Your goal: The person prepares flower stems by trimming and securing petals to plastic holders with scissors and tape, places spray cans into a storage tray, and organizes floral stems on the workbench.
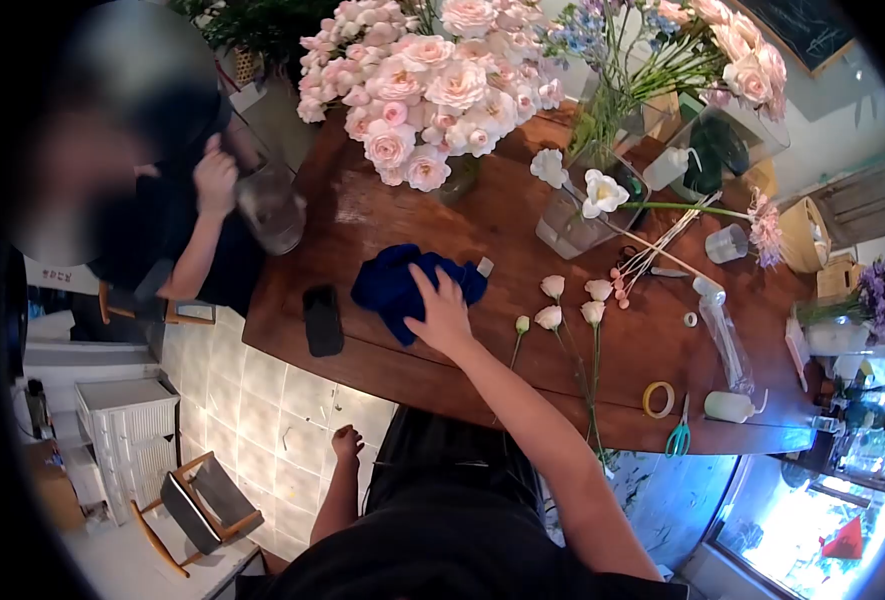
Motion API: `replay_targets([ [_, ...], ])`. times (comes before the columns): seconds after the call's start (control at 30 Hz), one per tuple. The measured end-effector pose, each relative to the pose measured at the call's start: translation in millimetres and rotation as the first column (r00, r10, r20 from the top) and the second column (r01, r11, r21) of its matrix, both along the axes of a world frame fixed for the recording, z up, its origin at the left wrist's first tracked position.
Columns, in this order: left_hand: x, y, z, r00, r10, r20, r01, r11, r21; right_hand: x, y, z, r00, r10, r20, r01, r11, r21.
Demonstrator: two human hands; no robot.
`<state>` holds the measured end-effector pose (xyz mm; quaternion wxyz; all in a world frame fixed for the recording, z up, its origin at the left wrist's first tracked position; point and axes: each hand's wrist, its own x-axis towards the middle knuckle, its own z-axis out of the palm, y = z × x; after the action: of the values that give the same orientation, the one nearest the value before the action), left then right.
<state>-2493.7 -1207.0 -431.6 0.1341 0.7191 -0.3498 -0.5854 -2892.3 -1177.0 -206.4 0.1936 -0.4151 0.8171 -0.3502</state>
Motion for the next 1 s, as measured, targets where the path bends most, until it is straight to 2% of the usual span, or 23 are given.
replay_targets([
  [0.03,5,2,-3,0.999,-0.031,0.019,0.031,0.999,0.011,-1,-18,4,0.997,0.020,-0.075,-0.004,0.978,0.208],
  [0.13,13,11,10,0.984,-0.148,0.103,0.155,0.986,-0.064,2,-40,-35,0.982,0.190,-0.002,-0.173,0.897,0.406],
  [0.17,13,13,18,0.979,-0.176,0.106,0.186,0.979,-0.090,10,-36,-45,0.956,0.264,-0.129,-0.179,0.871,0.457],
  [0.2,8,13,28,0.974,-0.199,0.106,0.211,0.971,-0.115,19,-31,-52,0.946,0.279,-0.165,-0.180,0.875,0.449],
  [0.27,-3,7,41,0.963,-0.250,0.104,0.264,0.952,-0.156,35,-18,-64,0.938,0.297,-0.177,-0.202,0.886,0.417],
  [0.33,-23,-1,51,0.953,-0.302,0.027,0.301,0.934,-0.193,51,1,-74,0.936,0.303,-0.180,-0.232,0.915,0.331],
  [0.37,-45,-5,69,0.947,-0.322,-0.005,0.315,0.931,-0.187,57,8,-77,0.946,0.306,-0.109,-0.254,0.906,0.338],
  [0.43,-83,-16,96,0.902,-0.397,-0.169,0.382,0.917,-0.112,68,17,-82,0.952,0.304,0.032,-0.296,0.891,0.345],
  [0.47,-104,-20,116,0.887,-0.398,-0.236,0.409,0.912,0.001,71,20,-76,0.972,0.233,0.026,-0.231,0.936,0.265],
  [0.5,-125,-21,138,0.869,-0.391,-0.302,0.439,0.892,0.110,74,21,-72,0.979,0.160,0.125,-0.182,0.966,0.185],
  [0.57,-159,-20,175,0.828,-0.164,-0.537,0.387,0.860,0.333,82,23,-64,0.941,0.027,0.337,-0.044,0.998,0.044],
  [0.63,-184,-16,202,0.693,0.147,-0.706,0.343,0.794,0.502,97,30,-28,0.926,0.110,0.362,-0.087,0.993,-0.078],
  [0.67,-193,-11,192,0.632,0.194,-0.751,0.177,0.907,0.383,102,34,-12,0.937,0.127,0.327,-0.101,0.990,-0.095],
  [0.7,-198,-14,195,0.620,0.262,-0.739,0.138,0.891,0.432,107,39,0,0.947,0.131,0.294,-0.105,0.989,-0.104],
  [0.77,-199,-21,190,0.656,0.227,-0.720,0.088,0.925,0.371,102,49,9,0.950,0.212,0.230,-0.184,0.973,-0.137],
  [0.83,-204,-32,190,0.680,0.134,-0.721,0.047,0.973,0.226,95,64,13,0.928,0.310,0.207,-0.268,0.941,-0.207],
  [0.9,-212,-53,194,0.682,0.181,-0.709,0.021,0.964,0.266,77,82,21,0.959,0.267,0.092,-0.223,0.916,-0.333],
  [0.97,-229,-72,209,0.691,0.164,-0.704,0.004,0.973,0.230,59,114,14,0.997,-0.063,0.033,0.069,0.970,-0.232],
  [1.0,-237,-83,207,0.623,0.127,-0.772,0.029,0.982,0.186,46,135,4,0.959,-0.282,-0.030,0.277,0.954,-0.113],
])
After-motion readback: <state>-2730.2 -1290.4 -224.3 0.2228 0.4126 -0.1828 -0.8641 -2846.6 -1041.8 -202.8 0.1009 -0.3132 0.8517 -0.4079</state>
